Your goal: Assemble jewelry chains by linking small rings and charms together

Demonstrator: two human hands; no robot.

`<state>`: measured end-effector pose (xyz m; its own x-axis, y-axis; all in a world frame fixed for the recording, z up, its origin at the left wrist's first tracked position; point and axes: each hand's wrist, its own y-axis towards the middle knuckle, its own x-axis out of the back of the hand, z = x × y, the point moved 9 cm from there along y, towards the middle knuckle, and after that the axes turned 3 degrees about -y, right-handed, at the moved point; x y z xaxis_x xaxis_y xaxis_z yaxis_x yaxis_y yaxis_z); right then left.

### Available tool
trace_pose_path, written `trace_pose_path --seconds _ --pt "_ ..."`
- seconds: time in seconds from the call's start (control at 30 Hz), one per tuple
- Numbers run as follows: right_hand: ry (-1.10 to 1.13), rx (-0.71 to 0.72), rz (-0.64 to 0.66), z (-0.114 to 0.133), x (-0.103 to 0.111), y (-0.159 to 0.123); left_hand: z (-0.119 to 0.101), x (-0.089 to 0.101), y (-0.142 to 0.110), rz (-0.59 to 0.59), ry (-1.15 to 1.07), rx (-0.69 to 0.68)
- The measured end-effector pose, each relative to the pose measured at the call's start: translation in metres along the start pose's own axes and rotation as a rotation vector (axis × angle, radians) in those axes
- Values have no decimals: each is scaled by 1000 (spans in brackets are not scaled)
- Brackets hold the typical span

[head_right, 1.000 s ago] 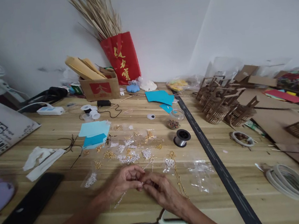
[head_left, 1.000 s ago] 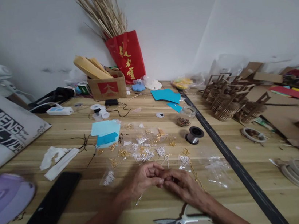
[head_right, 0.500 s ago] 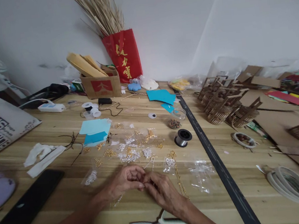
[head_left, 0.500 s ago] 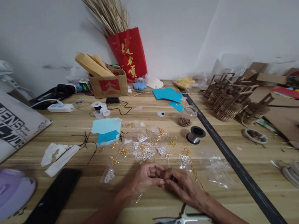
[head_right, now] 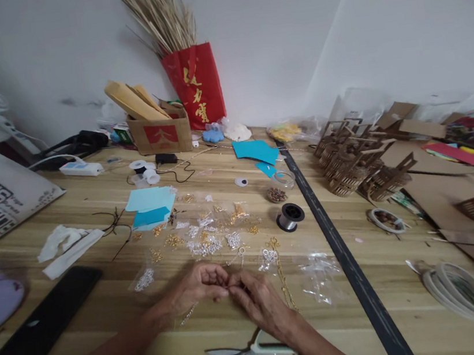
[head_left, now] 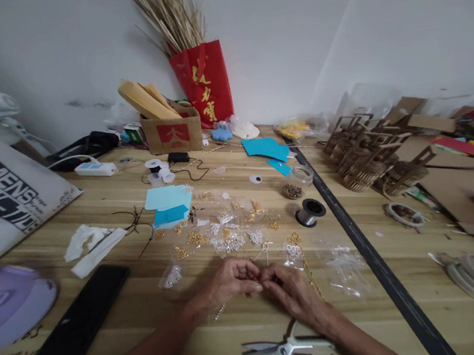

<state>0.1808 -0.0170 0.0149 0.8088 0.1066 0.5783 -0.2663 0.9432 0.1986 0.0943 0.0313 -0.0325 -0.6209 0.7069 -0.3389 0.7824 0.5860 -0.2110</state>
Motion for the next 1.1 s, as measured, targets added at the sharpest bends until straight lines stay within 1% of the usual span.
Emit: trace_pose_path --seconds 0.23,0.33,0.47,0.63,0.73,0.87,1.0,1.1 --pt "-53 48 22 5 0 0 0 1 -2 -29 70 -23" --pt "-50 17 51 0 -1 0 -1 0 -3 -7 91 -30" --pt "97 -91 67 -10 2 0 -2 1 -3 5 126 -38" --pt "354 -224 5 -20 22 1 -8 9 -3 -51 82 -59" --pt "436 -256 5 -23 32 1 -12 14 -3 -70 30 -71" --pt "508 -276 38 -28 36 1 -13 18 -4 -91 15 -71" --pt "510 -244 50 -29 42 1 -13 18 -4 -89 4 -81" --pt "497 -252 103 -32 41 0 -12 18 -4 -86 9 -74"
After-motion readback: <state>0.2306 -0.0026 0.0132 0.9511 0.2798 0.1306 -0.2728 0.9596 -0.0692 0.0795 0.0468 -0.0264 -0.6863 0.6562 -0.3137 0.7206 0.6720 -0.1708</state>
